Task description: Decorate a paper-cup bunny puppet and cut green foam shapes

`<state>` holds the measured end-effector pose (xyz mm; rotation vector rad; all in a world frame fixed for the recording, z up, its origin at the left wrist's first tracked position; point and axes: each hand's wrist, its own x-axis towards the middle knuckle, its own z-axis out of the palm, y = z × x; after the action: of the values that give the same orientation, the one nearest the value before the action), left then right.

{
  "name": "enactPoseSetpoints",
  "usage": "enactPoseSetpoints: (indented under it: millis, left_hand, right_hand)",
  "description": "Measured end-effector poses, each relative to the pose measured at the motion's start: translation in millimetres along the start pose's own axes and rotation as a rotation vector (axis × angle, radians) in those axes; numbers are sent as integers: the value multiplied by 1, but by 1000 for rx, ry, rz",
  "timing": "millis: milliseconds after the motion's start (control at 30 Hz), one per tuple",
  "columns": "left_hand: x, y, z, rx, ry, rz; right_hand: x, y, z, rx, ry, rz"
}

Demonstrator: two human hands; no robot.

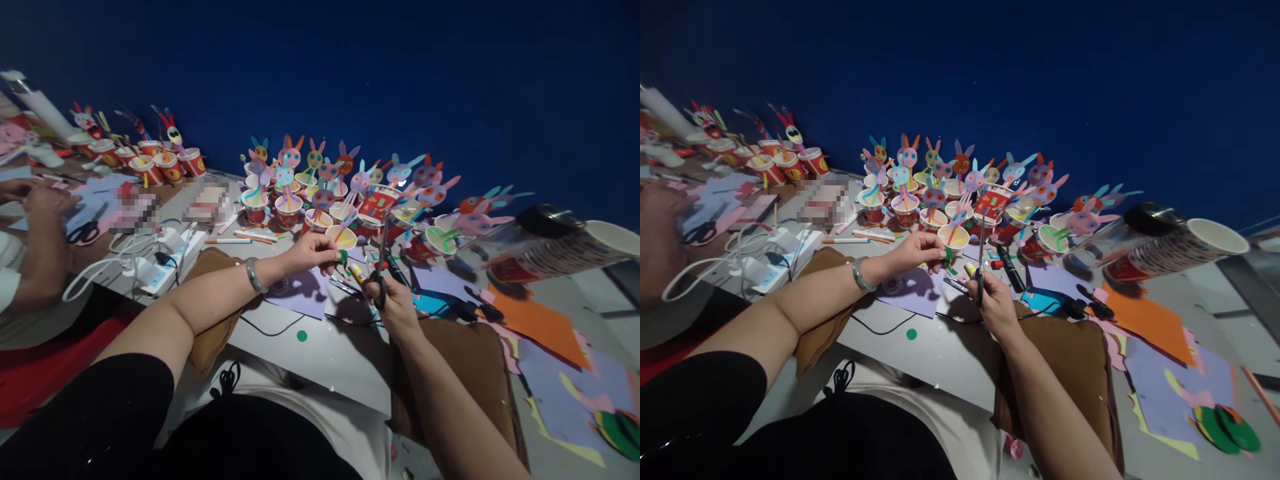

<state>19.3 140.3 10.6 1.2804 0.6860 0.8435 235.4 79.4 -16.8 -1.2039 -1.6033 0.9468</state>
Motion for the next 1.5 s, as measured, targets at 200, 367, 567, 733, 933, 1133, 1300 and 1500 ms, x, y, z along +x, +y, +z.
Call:
enactPoseSetpoints:
  millis: [200, 367, 567, 733, 933, 1133, 1300, 1500]
  left_hand:
    - [-1, -14, 11, -80, -99, -154]
    - [-2, -24, 16, -110, -183, -246]
    - [-4, -18, 16, -52, -212, -309]
    - [-5, -6, 17, 14, -136, -293]
    - [-6, -4, 18, 28, -121, -328]
    - [-6, -8, 15, 1, -121, -281]
    - [-4, -11, 10, -18, -121, -127]
    - [-3, -14, 6, -46, -136, 3]
  right_hand:
    - [-2, 1, 3, -61, 120, -151]
    - [-7, 1, 9, -48, 129, -196]
    - [-5, -8, 3, -42, 168, -83]
    - [-1, -24, -35, -133, -369, 106]
    - [-4, -29, -62, -263, -727, 261]
    - [0, -28, -54, -272, -451, 198]
    - [2, -24, -45, -411, -296, 138]
    - [1, -21, -37, -438, -498, 119]
